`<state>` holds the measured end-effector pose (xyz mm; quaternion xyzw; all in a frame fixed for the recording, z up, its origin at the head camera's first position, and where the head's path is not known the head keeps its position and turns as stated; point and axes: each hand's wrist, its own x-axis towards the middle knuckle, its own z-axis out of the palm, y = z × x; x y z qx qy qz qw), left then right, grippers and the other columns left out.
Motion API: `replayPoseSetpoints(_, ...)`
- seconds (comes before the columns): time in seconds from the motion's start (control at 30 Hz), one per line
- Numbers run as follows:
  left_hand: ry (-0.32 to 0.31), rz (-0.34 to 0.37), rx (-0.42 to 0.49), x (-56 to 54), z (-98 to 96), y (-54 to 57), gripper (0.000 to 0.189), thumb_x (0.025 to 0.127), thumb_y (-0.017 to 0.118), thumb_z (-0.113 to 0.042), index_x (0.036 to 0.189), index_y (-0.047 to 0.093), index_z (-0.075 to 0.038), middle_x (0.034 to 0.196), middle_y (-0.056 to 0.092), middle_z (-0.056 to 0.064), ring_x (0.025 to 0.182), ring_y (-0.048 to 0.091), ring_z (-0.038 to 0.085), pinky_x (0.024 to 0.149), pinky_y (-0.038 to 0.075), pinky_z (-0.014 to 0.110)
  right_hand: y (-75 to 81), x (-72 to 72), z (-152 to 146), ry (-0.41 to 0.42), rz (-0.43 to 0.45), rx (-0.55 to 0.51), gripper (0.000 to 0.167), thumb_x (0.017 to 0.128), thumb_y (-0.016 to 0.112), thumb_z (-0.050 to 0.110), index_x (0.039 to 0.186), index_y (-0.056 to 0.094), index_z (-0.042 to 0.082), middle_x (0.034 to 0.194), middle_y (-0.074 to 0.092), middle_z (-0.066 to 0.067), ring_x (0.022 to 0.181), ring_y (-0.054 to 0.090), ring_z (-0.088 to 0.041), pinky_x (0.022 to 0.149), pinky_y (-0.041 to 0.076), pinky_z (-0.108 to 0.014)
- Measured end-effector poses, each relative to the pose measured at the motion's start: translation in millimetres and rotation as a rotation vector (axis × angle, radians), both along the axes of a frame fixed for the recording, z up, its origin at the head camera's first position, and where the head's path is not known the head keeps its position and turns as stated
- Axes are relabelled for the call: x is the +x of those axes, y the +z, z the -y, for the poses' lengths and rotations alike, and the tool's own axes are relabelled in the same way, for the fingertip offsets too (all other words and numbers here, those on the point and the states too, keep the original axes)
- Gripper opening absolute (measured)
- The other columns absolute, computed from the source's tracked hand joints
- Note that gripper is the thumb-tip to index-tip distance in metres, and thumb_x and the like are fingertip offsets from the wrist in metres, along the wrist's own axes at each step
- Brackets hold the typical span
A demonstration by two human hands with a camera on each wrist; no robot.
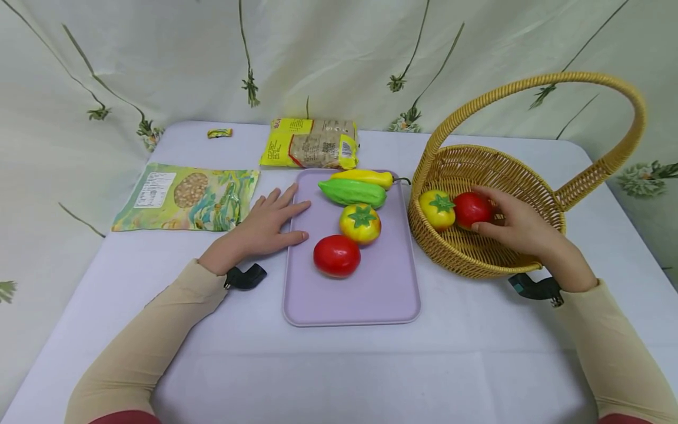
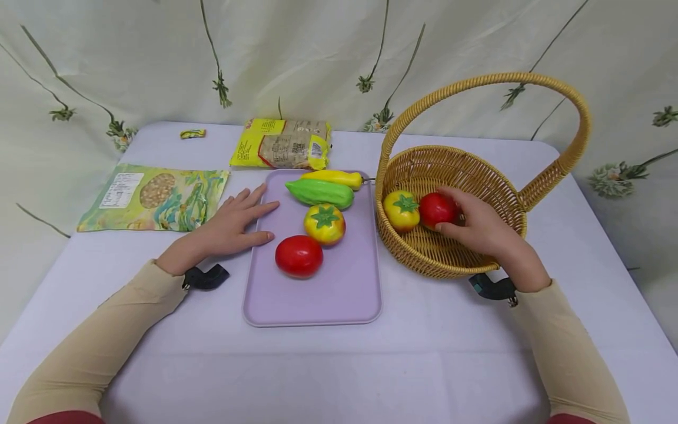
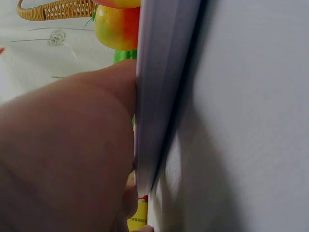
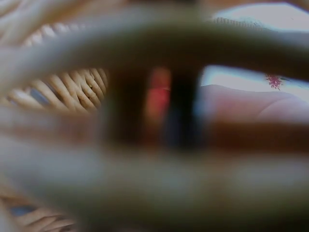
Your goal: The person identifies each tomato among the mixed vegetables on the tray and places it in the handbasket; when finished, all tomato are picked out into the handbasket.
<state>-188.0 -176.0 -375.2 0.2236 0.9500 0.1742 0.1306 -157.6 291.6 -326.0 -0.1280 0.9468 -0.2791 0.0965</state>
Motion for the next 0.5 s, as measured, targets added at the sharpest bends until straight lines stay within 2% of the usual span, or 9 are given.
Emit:
replayPoseSetpoints(0.13,0.000,0.000,0.002,0.5,-0.5,0.6,0.071,0.097,0.060,-0.046,0.158,0.039,-0.019,0.173,0.008,0.015,0.157,0.004,0.052,0.124,0.002,0.070,0.4,0.6,0.4,-0.002,0.010,0.002,0.071,0.096,0.068,0.016,0.157,0.033,0.006,0.146,0.048,-0.030,0.123,0.052,-0.049,0.097,0.052,-0.067)
replayPoseSetpoints(0.5,0.001,0.002,0.000,1.3,-0.5,2.4,0.071,0.096,0.062,-0.044,0.159,0.039,-0.019,0.173,0.008,0.016,0.157,0.004,0.052,0.124,0.002,0.070,0.6,-0.7,1.0,-0.010,0.016,0.002,0.070,0.096,0.067,0.012,0.157,0.034,0.007,0.149,0.046,-0.029,0.127,0.051,-0.052,0.098,0.051,-0.068)
